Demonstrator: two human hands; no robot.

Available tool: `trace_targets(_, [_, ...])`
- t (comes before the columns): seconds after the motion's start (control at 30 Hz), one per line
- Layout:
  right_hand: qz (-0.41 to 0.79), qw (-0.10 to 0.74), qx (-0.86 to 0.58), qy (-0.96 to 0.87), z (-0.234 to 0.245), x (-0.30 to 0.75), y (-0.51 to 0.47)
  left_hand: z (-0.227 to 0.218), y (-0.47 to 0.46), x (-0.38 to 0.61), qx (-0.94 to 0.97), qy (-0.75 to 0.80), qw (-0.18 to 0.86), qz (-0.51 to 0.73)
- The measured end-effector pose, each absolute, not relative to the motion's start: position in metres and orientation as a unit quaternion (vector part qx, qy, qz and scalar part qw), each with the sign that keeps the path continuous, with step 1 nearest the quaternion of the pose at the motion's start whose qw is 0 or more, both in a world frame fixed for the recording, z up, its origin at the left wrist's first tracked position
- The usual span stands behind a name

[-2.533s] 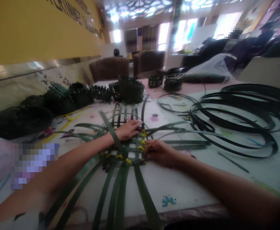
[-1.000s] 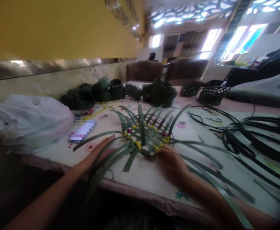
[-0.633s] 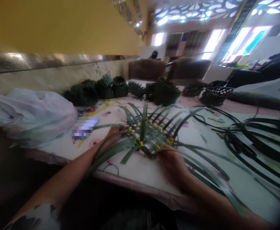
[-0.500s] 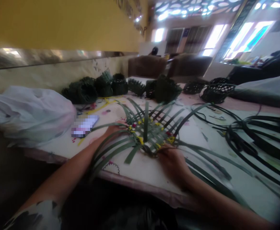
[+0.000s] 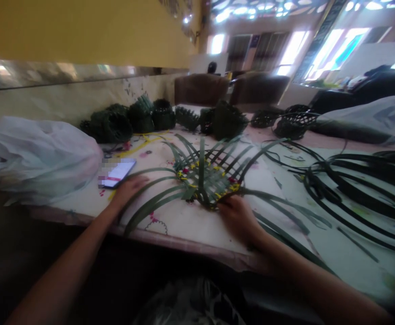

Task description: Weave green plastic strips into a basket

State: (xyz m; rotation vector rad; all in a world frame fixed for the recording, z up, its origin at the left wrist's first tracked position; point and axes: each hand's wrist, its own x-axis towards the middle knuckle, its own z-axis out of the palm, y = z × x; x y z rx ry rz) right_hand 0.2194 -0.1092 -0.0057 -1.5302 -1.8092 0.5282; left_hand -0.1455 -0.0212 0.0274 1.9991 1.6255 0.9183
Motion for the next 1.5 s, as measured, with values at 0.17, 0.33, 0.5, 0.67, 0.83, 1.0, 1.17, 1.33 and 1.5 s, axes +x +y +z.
trace_targets(0.17, [0.164,0.335,-0.614,-0.696,-0.005,0.209,-0.102,0.031,-0.106,-0.164,0.545,0.673,-0.028,0.499])
trace_targets(0.33, [0.113,0.299,-0.642,-0.697,-0.001,0.190,-0.102,0.023,-0.125,-0.076,0.802,0.472,-0.035,0.364])
trace_targets(0.5, [0.073,0.286,-0.653,-0.697,-0.001,0.183,-0.106,0.011,-0.084,-0.018,0.821,0.510,-0.063,0.247])
trace_targets(0.67, [0.074,0.283,-0.636,-0.714,-0.001,0.186,-0.103,0.010,-0.069,-0.010,0.810,0.552,-0.078,0.181])
trace_targets(0.83, [0.101,0.244,-0.644,-0.718,-0.004,0.189,-0.098,0.012,-0.061,-0.011,0.813,0.559,-0.045,0.153])
trace_targets(1.0, [0.146,0.262,-0.633,-0.714,-0.005,0.191,-0.095,0.011,-0.050,-0.010,0.819,0.553,0.006,0.156])
trace_targets(1.17, [0.155,0.273,-0.626,-0.713,-0.005,0.192,-0.095,0.008,-0.050,-0.009,0.797,0.587,0.006,0.143])
trace_targets(1.33, [0.170,0.324,-0.610,-0.703,-0.006,0.192,-0.098,0.005,-0.053,-0.010,0.820,0.518,-0.049,0.238])
trace_targets(1.5, [0.208,0.368,-0.613,-0.667,-0.002,0.190,-0.101,0.010,-0.071,-0.014,0.811,0.452,-0.121,0.352])
